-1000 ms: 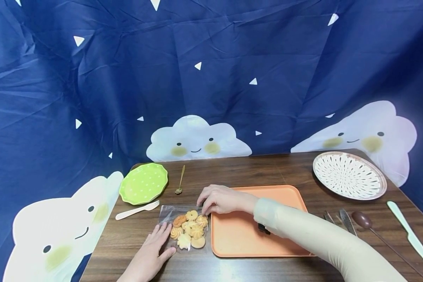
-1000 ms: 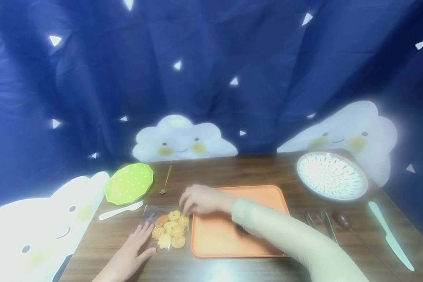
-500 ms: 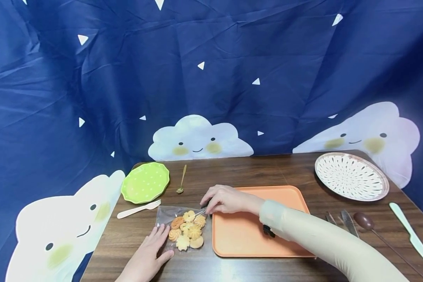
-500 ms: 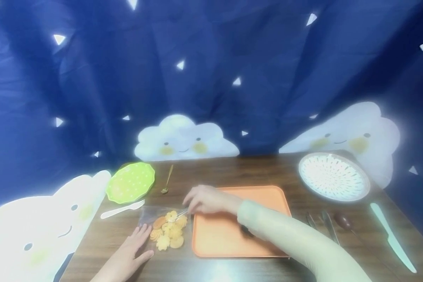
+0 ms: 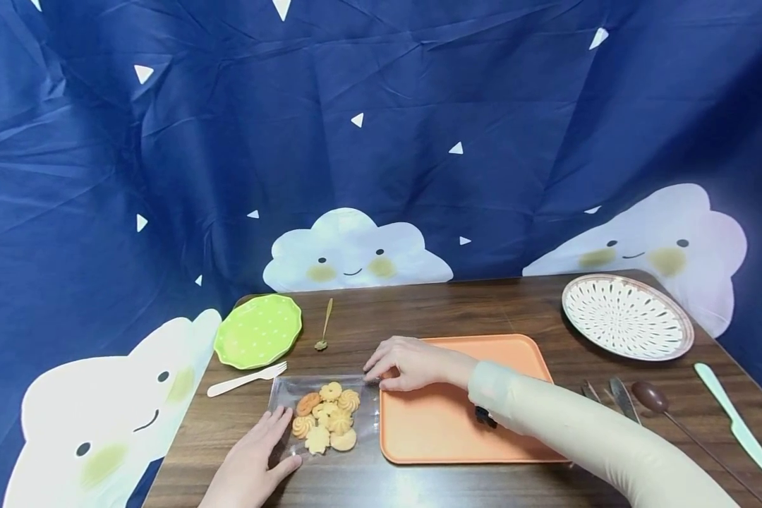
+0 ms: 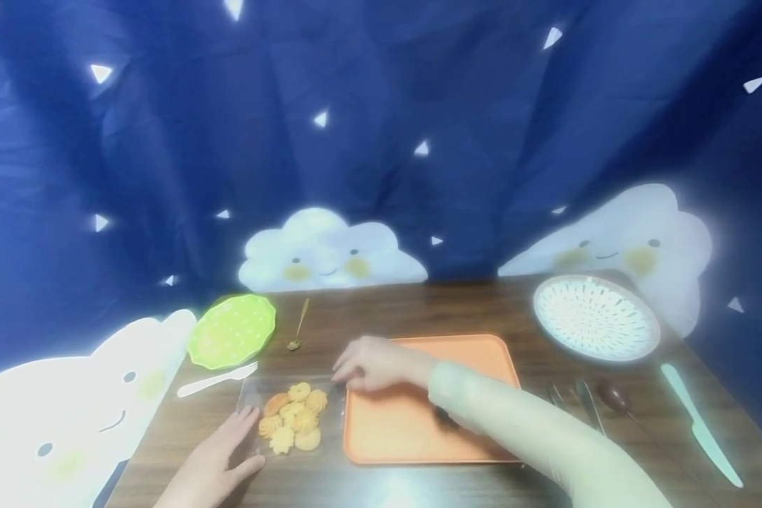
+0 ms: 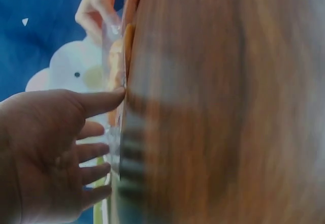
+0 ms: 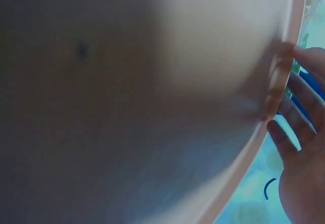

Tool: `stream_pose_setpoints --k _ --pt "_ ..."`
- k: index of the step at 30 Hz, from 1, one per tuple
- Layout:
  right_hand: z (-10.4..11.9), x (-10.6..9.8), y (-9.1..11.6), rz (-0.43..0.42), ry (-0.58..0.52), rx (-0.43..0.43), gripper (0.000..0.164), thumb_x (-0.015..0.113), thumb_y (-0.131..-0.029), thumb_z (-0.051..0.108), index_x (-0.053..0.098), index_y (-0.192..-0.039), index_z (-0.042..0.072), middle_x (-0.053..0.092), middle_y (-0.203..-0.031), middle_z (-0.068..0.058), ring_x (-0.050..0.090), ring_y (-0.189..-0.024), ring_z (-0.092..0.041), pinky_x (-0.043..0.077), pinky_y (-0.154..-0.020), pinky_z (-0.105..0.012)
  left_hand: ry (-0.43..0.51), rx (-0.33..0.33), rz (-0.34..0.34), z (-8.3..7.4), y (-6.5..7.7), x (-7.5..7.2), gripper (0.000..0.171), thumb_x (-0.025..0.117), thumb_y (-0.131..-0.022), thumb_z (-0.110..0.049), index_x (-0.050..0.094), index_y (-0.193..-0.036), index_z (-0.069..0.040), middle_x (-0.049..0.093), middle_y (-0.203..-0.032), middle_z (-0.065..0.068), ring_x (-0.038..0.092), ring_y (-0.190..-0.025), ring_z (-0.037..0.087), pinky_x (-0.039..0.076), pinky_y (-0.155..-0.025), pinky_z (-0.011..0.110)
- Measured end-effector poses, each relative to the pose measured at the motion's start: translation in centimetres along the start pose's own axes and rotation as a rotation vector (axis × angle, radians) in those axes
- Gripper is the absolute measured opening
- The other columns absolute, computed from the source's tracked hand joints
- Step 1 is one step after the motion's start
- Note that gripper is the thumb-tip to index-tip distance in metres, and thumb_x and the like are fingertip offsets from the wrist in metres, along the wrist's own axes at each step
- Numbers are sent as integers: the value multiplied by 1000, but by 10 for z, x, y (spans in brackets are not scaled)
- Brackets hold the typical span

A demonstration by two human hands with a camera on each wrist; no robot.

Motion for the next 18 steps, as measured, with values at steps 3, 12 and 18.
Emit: stream_pose_setpoints --k 3,12,18 --pt "9 1 -1 -38 74 17 26 73 -90 38 79 -113 26 77 -115 12 68 -108 -8 54 -98 -31 -16 6 -18 4 0 -4 80 70 -87 -60 45 -153 -24 48 -159 4 44 -148 36 42 -117 57" --pt "51 2 -3 -85 320 170 54 74 -69 77 82 -93 30 70 -127 -2 61 -117 -19 50 -100 -38 -90 122 -179 -14 -1 -26 70 69 -88 -60 54 -147 -25 55 -153 0 52 -143 31 45 -114 56" --pt "57 6 1 -32 336 273 55 74 -68 78 82 -93 30 66 -132 -2 58 -120 -18 49 -102 -36 -111 369 -374 -40 -13 -43 49 80 -85 -43 69 -130 -26 67 -139 -2 65 -129 26 53 -105 51"
Point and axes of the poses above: each hand's wrist, its own y-axis away from the middle knuckle, its own x-axis out of the palm, z = x × y, the point moved 7 cm from there along -y, towards the middle knuckle
